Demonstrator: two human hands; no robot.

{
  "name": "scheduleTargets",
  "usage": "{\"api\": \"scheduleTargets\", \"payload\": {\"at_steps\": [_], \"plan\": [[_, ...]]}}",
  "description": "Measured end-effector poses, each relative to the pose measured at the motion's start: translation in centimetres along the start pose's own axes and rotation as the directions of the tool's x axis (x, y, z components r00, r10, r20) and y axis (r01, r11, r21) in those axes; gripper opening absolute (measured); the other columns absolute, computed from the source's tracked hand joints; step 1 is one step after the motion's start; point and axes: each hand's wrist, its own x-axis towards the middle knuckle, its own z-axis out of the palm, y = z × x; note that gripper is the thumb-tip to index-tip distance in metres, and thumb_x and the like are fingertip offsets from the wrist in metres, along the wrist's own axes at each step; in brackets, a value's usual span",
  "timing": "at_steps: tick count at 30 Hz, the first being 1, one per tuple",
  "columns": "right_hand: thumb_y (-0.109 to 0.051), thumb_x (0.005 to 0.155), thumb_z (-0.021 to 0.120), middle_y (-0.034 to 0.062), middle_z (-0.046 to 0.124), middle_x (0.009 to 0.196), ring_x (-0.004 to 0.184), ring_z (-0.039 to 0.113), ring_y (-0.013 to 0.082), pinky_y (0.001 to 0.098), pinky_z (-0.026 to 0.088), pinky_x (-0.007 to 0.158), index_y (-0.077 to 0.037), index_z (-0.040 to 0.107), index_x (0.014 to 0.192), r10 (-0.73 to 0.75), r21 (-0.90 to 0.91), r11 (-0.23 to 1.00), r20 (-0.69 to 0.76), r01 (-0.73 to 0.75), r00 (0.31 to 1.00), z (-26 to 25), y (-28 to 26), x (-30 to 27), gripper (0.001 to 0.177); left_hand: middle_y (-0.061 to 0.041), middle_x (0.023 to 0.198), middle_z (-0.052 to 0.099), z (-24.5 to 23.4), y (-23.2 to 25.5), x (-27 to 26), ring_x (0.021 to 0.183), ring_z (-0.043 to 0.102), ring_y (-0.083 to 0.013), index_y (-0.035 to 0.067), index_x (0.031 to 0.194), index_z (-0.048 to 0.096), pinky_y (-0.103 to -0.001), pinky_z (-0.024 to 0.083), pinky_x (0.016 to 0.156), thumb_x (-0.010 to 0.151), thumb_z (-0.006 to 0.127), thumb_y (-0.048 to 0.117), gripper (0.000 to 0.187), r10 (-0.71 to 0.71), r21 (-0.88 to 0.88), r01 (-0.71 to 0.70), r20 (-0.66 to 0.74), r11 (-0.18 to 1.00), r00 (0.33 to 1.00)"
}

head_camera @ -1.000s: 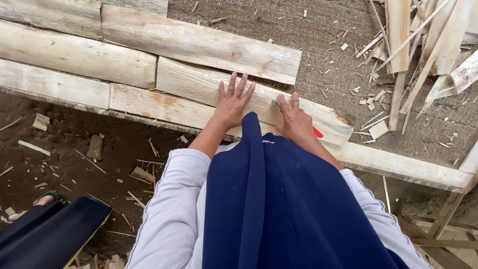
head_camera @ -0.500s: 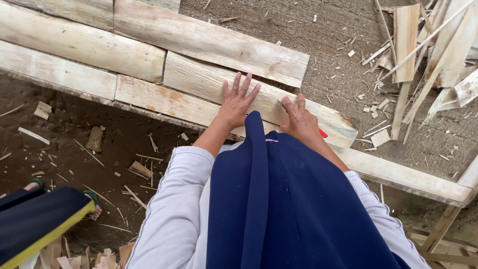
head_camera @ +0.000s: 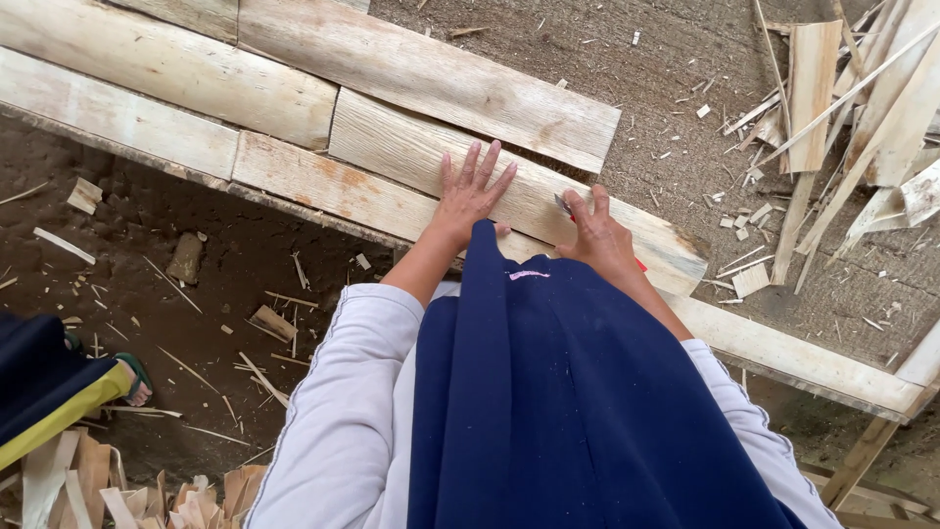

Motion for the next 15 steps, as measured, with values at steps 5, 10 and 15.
{"api": "scheduleTargets", "payload": {"at_steps": [5, 10, 15], "plan": [[-0.034, 0.072, 0.09, 0.0248, 0.028, 0.151, 0.1, 0.069, 0.0525, 0.0678, 0.057, 0.083, -0.023, 0.036, 0.152, 0.01, -0.001, 1.0, -0.001, -0.01, 1.0, 0.3, 0.3, 0.1, 0.097, -0.008, 0.172, -0.013, 1.3, -0.2, 0.2, 0.155, -0.013, -0.0407, 0.033, 0.166, 0.013, -0.076, -0.002, 0.117, 0.077, 0.08, 0.064, 0.116, -0.007, 0.044, 0.008, -0.037, 0.999, 0.999], [-0.033, 0.073, 0.09, 0.0243, 0.028, 0.151, 0.101, 0.069, 0.0536, 0.068, 0.057, 0.084, -0.023, 0.036, 0.151, -0.013, 0.006, 1.0, -0.022, 0.013, 1.0, 0.1, 0.4, -0.2, 0.095, -0.008, 0.172, -0.01, 0.5, 0.5, -0.2, 0.155, -0.012, -0.0409, 0.031, 0.165, 0.017, -0.076, -0.001, 0.117, 0.077, 0.08, 0.063, 0.113, -0.006, 0.049, 0.008, -0.057, 0.999, 0.998], [-0.035, 0.07, 0.09, 0.0227, 0.028, 0.151, 0.097, 0.07, 0.0527, 0.067, 0.059, 0.081, -0.024, 0.038, 0.15, -0.039, -0.022, 0.999, -0.037, 0.038, 0.999, 1.4, 1.4, 0.3, 0.096, -0.007, 0.172, -0.012, 0.9, 0.4, -0.4, 0.155, -0.013, -0.0407, 0.032, 0.165, 0.016, -0.077, 0.0, 0.117, 0.079, 0.079, 0.062, 0.11, -0.009, 0.037, 0.011, -0.059, 0.999, 0.998]]}}
